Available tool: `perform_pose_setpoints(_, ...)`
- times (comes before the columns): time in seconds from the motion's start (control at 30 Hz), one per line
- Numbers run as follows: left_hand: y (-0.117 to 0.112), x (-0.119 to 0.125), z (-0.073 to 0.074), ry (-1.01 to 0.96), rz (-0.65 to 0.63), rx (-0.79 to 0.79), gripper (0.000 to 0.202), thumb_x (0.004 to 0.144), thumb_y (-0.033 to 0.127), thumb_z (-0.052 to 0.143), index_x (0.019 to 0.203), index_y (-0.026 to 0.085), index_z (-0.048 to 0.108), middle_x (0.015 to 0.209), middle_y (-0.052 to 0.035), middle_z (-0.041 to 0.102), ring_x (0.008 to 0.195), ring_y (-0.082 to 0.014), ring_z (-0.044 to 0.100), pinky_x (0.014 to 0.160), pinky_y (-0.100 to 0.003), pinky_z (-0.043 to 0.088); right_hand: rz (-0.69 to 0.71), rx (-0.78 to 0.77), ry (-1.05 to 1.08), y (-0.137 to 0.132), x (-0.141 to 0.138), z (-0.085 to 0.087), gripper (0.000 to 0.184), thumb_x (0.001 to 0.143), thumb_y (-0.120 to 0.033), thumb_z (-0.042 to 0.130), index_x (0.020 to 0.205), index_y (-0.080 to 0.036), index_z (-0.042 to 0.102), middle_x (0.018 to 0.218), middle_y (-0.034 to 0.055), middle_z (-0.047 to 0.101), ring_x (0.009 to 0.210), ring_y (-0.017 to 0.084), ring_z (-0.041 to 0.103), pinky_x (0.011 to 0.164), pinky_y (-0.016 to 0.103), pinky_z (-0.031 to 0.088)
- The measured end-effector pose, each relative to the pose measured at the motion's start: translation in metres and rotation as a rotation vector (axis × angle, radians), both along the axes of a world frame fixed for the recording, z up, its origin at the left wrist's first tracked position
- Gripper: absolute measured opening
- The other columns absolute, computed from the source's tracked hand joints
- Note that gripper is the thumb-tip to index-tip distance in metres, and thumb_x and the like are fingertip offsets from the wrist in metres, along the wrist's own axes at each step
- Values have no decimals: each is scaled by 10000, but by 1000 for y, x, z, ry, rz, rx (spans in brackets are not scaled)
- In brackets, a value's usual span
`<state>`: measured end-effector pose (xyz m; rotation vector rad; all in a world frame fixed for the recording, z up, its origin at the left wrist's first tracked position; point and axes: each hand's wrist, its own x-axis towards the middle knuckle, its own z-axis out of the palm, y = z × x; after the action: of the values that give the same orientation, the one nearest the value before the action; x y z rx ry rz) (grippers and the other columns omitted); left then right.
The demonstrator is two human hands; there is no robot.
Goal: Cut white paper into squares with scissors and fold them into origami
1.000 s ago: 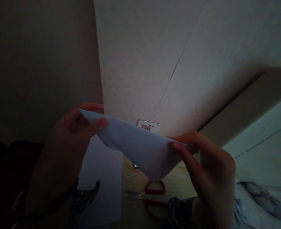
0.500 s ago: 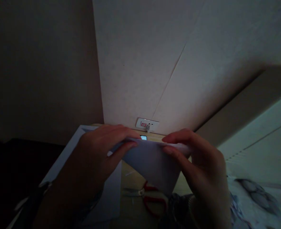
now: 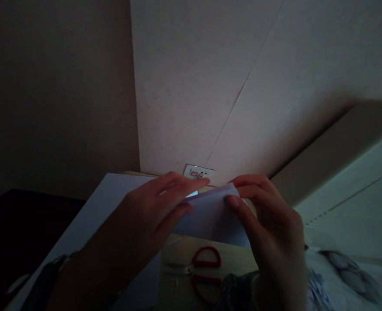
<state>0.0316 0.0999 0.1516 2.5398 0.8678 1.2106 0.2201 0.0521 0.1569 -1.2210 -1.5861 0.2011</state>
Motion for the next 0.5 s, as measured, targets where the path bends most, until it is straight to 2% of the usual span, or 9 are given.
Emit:
perform_pose_setpoints(0.1, -6, 9, 1, 2, -49, 35, 351, 936, 120, 414, 1249, 185, 558, 1133, -44, 706, 1017, -130, 671, 862, -221, 548, 26, 1, 5, -2, -3, 0, 108, 874, -178, 623, 830, -261, 676, 980, -15, 621, 926, 150, 593, 779, 284, 456)
perform_pose_setpoints(0.27, -12, 17, -1, -55, -40, 53, 325, 941, 108, 417, 1229, 126, 564, 1136, -48, 722, 1018, -96, 677, 923, -164, 506, 25, 52, 8, -3, -6, 0, 134, 866, -150, 629, 882, -268, 690, 995, -25, 622, 945, 136, 589, 793, 267, 461)
perform_pose_setpoints(0.5, -17, 22, -1, -182, 1, 44, 263, 928, 130, 442, 1087, 121, 651, 1060, -59, 756, 939, -118, 717, 858, -153, 545, 12, 67, 40, -4, -11, 0, 157, 843, -119, 624, 863, -261, 687, 1000, 0, 622, 960, 171, 595, 789, 308, 484)
